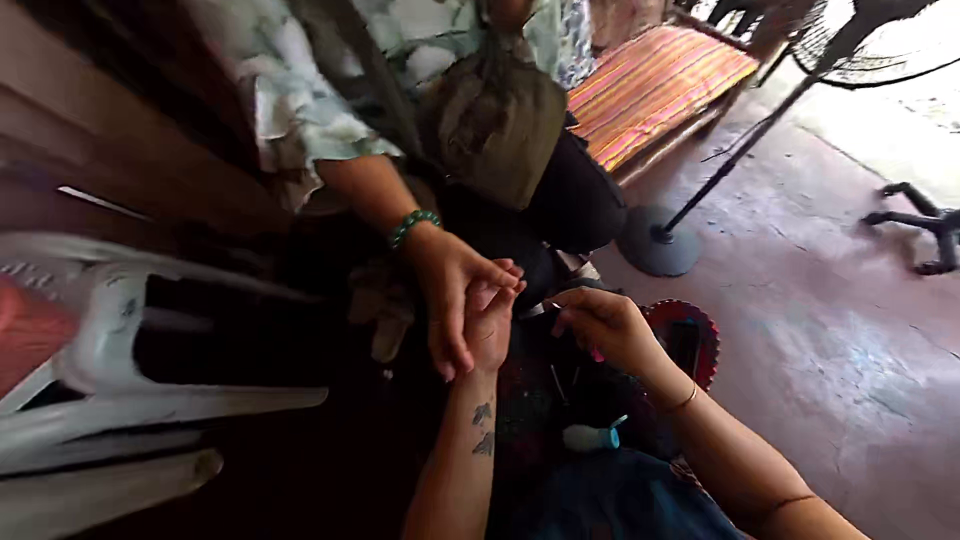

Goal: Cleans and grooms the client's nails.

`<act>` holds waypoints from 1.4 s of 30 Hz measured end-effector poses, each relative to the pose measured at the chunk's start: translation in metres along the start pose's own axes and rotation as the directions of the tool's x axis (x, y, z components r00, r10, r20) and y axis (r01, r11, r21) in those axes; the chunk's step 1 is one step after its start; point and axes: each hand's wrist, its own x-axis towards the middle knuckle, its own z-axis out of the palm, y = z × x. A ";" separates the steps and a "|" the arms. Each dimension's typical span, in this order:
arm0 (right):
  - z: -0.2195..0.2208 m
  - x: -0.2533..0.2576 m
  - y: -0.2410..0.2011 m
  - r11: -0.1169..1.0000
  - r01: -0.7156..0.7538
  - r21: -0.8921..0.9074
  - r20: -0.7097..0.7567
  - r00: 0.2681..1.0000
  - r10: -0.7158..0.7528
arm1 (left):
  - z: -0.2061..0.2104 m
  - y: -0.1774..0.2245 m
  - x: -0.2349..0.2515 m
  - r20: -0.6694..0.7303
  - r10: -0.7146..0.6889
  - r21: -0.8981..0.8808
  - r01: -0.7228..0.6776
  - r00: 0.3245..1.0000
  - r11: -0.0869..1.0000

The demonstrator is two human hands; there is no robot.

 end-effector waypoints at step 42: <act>0.049 0.021 0.003 0.850 -0.119 0.513 -0.149 0.963 0.225 | 0.011 0.000 0.001 0.042 0.005 -0.182 0.003 0.999 0.983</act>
